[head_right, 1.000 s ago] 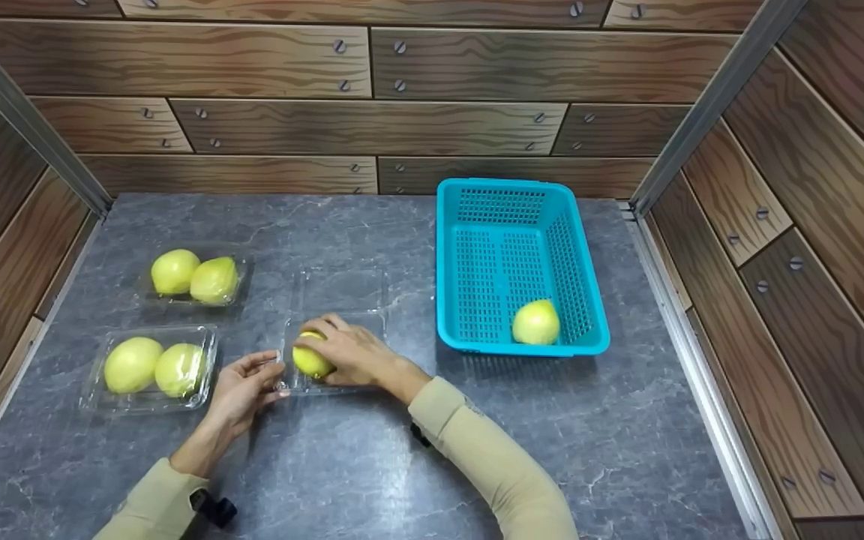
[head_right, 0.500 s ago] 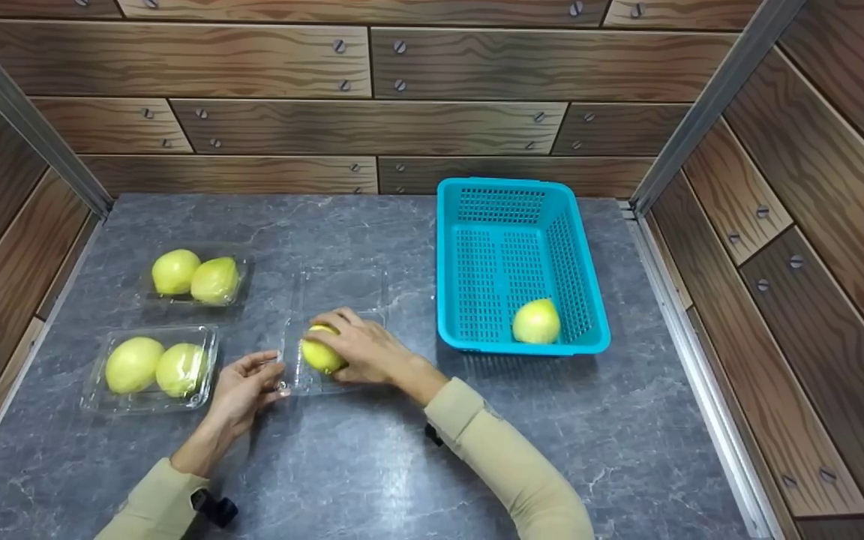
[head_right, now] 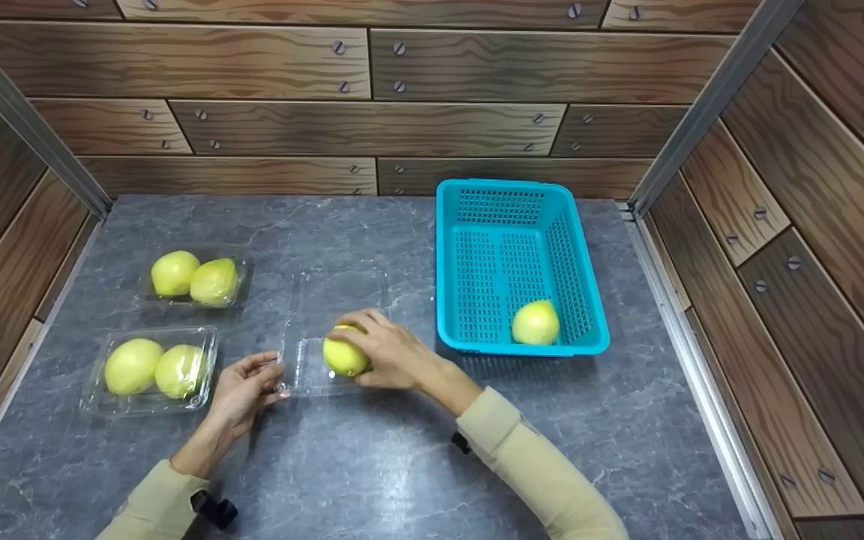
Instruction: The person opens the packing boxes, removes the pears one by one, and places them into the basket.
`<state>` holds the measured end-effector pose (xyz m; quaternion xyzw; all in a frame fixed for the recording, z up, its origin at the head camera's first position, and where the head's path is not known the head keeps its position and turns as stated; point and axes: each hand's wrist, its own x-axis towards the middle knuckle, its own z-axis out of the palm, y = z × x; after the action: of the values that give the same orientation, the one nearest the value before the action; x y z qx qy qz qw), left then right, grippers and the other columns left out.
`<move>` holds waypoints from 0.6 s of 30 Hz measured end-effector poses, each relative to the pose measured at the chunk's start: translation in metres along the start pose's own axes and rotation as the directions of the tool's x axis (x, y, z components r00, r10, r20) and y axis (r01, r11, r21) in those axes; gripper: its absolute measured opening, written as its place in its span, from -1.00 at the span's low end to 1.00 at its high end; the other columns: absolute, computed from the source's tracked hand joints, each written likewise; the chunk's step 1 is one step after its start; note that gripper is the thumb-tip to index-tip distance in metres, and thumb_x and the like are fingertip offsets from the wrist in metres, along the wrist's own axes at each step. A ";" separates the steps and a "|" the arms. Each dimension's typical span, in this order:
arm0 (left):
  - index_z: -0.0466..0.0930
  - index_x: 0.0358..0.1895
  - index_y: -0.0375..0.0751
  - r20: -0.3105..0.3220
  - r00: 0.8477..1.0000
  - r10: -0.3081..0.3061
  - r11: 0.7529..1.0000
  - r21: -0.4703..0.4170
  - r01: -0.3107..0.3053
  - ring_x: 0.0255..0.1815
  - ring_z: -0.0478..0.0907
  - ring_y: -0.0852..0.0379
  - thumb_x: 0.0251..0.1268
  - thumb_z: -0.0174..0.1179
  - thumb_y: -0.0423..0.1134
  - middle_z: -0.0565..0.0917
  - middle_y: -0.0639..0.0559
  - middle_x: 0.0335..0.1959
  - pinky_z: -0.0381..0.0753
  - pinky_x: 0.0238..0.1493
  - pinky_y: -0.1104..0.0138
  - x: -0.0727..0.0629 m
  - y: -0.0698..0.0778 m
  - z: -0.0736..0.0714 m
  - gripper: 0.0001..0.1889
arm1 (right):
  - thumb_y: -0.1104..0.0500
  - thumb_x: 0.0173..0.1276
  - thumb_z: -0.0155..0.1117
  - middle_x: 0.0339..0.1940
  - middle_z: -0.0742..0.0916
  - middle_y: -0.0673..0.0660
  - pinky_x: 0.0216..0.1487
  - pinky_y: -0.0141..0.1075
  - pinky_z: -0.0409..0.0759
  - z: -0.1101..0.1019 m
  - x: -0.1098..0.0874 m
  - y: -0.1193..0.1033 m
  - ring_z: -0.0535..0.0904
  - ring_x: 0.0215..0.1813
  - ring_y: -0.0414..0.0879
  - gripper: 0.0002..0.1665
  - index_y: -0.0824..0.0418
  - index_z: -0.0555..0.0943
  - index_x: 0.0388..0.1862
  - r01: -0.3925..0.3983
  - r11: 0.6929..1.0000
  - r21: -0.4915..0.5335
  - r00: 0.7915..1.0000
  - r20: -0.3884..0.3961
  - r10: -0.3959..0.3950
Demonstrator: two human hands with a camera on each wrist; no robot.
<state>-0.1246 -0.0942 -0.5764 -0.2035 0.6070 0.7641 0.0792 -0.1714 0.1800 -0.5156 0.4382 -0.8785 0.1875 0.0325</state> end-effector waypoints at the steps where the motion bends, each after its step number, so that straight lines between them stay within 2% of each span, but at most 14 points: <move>1: 0.51 0.22 -0.54 0.000 1.000 0.001 1.000 -0.002 -0.001 -0.44 0.55 0.22 0.33 0.27 -0.50 0.53 0.07 -0.34 0.84 -0.49 0.39 0.000 0.000 0.000 -0.59 | 0.10 0.02 0.70 0.44 0.59 0.16 0.30 0.09 0.78 -0.003 -0.004 0.000 0.53 0.42 0.14 -0.08 0.05 0.53 0.41 -0.004 1.000 0.015 1.000 -0.008 0.004; 6: 0.51 0.20 -0.56 0.000 1.000 0.008 1.000 -0.006 -0.008 -0.45 0.52 0.24 0.32 0.24 -0.53 0.52 0.07 -0.37 0.83 -0.50 0.42 0.002 -0.002 0.001 -0.61 | 0.13 0.00 0.72 0.43 0.62 0.17 0.35 0.17 0.73 -0.020 -0.022 0.002 0.54 0.43 0.17 -0.10 0.07 0.56 0.37 -0.024 0.998 0.063 0.999 -0.044 0.026; 18: 0.50 0.20 -0.56 0.005 1.000 0.000 1.000 -0.014 0.000 -0.43 0.55 0.22 0.34 0.26 -0.53 0.51 0.07 -0.34 0.85 -0.47 0.38 0.000 -0.002 0.001 -0.61 | 0.16 -0.05 0.76 0.37 0.64 0.19 0.29 0.18 0.76 -0.061 -0.056 0.013 0.57 0.37 0.18 -0.07 0.09 0.58 0.37 -0.088 0.995 0.056 0.992 -0.084 0.092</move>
<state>-0.1242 -0.0932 -0.5776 -0.2022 0.6016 0.7687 0.0791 -0.1543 0.2514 -0.4756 0.3902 -0.8900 0.2303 0.0507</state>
